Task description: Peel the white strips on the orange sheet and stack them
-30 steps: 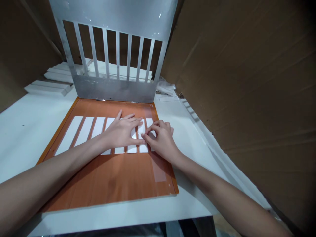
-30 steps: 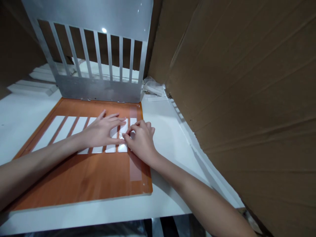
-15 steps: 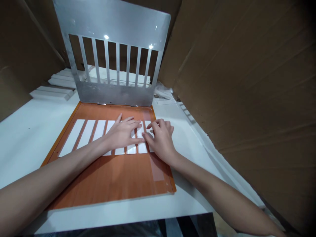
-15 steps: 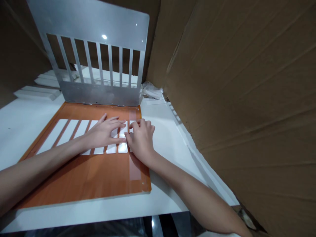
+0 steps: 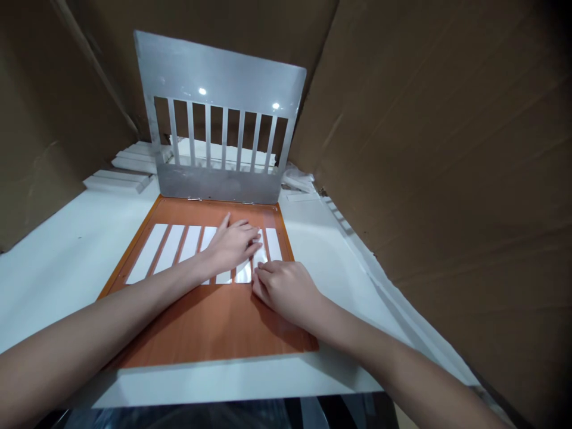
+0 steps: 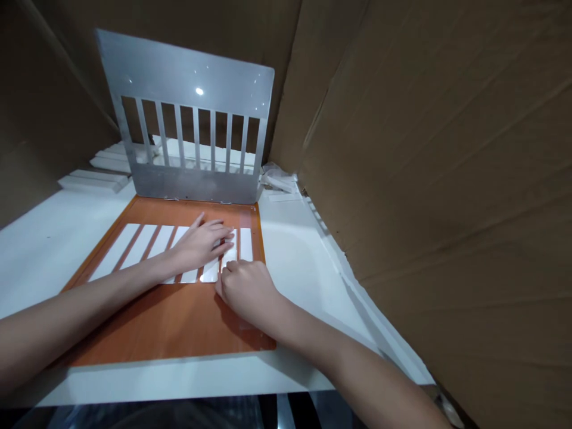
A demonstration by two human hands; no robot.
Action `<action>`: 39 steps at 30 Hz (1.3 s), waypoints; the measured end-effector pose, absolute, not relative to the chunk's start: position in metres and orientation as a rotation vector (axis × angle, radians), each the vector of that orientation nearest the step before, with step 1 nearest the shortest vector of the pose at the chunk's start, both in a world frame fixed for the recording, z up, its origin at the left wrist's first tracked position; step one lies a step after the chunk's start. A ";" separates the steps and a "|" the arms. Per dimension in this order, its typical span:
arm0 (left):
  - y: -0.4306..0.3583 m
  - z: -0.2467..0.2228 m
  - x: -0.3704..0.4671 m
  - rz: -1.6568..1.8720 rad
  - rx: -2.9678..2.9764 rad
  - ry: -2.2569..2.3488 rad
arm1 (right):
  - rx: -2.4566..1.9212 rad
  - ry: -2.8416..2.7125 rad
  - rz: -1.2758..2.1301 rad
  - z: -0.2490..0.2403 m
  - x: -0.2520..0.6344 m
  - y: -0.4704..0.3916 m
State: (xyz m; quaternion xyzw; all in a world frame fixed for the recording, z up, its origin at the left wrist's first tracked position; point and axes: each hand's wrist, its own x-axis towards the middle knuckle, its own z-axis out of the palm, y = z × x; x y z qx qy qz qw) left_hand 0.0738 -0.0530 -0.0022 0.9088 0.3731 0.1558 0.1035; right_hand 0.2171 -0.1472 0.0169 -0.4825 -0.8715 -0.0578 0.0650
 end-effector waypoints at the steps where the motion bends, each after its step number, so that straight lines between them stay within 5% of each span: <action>1: -0.053 -0.001 0.074 0.456 2.691 1.091 | -1.454 -2.646 -0.163 0.017 0.217 -0.147; 39: -0.053 0.010 0.092 0.368 2.683 0.853 | -1.325 -2.674 -0.298 0.009 0.218 -0.143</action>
